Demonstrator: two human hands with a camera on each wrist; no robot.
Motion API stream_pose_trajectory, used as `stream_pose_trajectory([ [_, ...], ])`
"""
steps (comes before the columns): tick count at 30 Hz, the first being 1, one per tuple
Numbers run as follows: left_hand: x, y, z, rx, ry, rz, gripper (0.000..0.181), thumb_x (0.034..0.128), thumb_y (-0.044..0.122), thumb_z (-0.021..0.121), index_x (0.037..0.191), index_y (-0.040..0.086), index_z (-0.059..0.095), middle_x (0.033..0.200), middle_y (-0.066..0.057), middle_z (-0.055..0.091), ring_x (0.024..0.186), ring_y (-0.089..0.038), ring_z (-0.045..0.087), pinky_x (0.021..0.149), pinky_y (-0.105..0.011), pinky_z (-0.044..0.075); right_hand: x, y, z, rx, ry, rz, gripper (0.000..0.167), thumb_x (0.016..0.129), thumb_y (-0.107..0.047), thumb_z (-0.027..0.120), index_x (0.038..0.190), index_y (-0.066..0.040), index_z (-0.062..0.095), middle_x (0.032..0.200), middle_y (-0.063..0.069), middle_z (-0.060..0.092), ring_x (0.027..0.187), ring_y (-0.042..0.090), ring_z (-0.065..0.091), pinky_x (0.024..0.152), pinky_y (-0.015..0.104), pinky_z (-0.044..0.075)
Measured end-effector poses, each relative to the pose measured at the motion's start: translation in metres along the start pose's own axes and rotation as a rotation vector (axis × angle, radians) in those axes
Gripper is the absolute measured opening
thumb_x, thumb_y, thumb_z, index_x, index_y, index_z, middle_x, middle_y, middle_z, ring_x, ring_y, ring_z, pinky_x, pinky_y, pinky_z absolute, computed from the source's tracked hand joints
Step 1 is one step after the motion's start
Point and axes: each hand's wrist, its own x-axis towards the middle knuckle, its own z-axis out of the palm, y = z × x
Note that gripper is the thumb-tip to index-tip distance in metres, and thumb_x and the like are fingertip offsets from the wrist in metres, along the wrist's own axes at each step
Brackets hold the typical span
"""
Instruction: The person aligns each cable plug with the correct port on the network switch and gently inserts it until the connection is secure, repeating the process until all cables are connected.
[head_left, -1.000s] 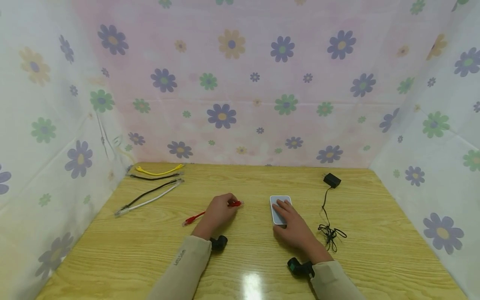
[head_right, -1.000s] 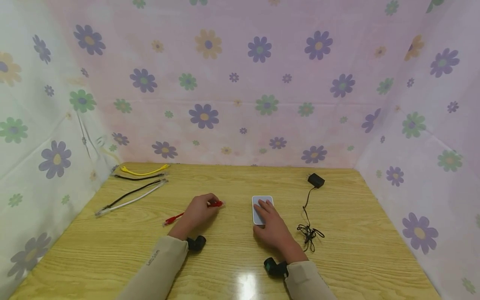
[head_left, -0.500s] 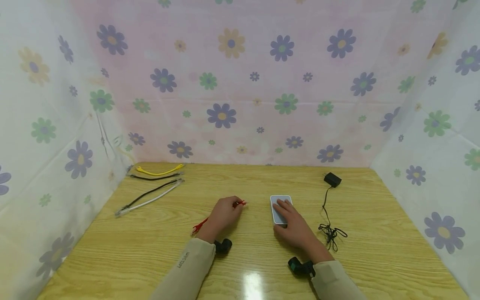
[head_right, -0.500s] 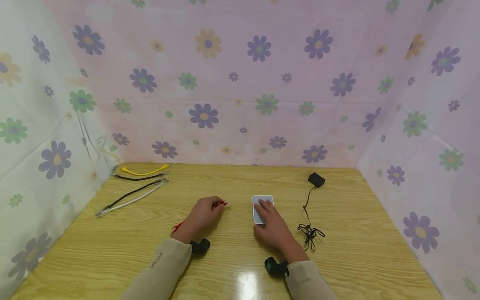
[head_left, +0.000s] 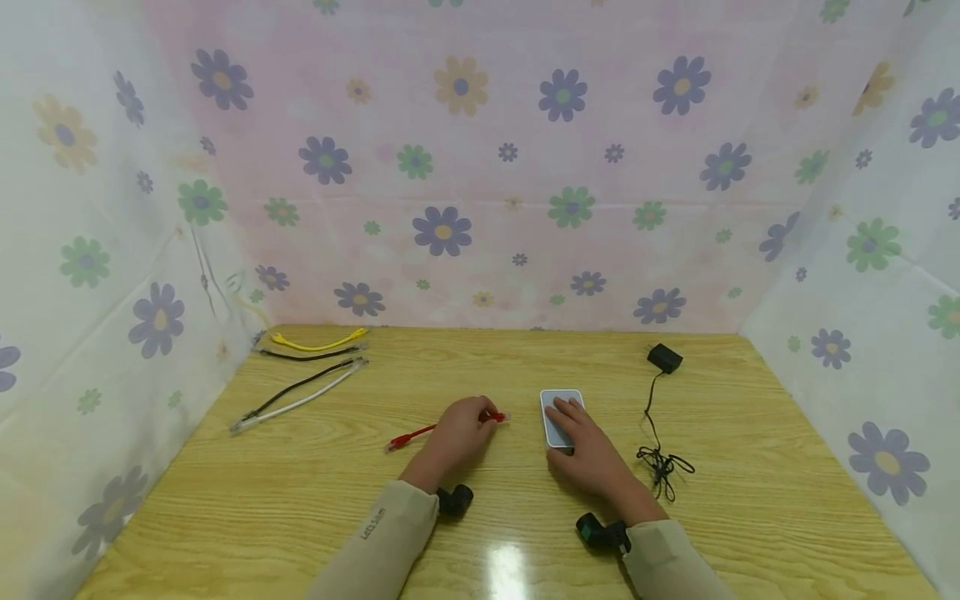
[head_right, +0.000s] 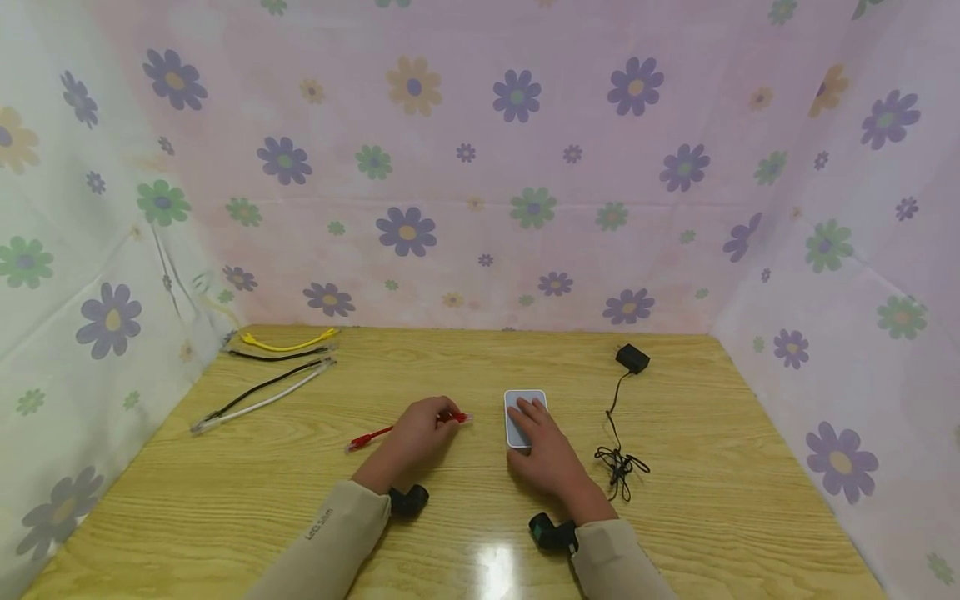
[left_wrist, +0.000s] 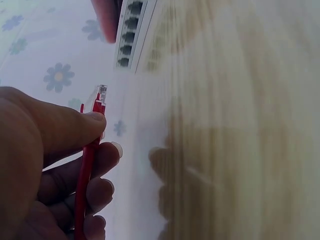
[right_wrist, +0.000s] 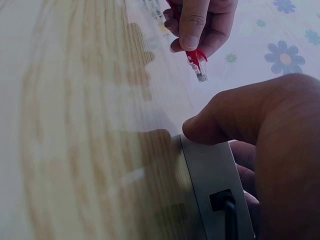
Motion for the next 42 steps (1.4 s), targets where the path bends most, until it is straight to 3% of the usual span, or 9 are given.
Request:
stream_pose_trajectory([
  [21,-0.003,0.009,0.01,-0.1,-0.04,0.042,0.008,0.0936,0.015,0.064,0.099,0.012,0.067,0.097,-0.001,0.067,0.087,-0.014,0.06,0.079,-0.033,0.052,0.001,0.002,0.0,-0.001,0.002,0.002,0.06,0.091,-0.022,0.064,0.146,-0.009,0.045,0.156,0.012,0.034,0.147,0.037,0.022,0.11,0.058,0.033],
  [27,-0.003,0.009,0.015,-0.133,-0.07,0.017,0.008,0.0939,0.017,0.064,0.1,0.014,0.069,0.097,0.002,0.066,0.082,-0.009,0.056,0.074,-0.027,0.049,0.0,0.003,0.002,-0.001,0.009,-0.001,0.06,0.09,-0.021,0.065,0.145,-0.01,0.046,0.156,0.011,0.035,0.147,0.036,0.022,0.109,0.057,0.035],
  [42,-0.002,0.013,0.023,-0.121,-0.089,0.04,0.008,0.0923,0.016,0.065,0.098,0.014,0.07,0.093,0.002,0.066,0.077,-0.006,0.055,0.07,-0.024,0.047,-0.001,-0.004,0.003,0.024,0.012,-0.021,0.058,0.09,-0.021,0.066,0.144,-0.009,0.047,0.155,0.012,0.035,0.147,0.038,0.023,0.107,0.058,0.036],
])
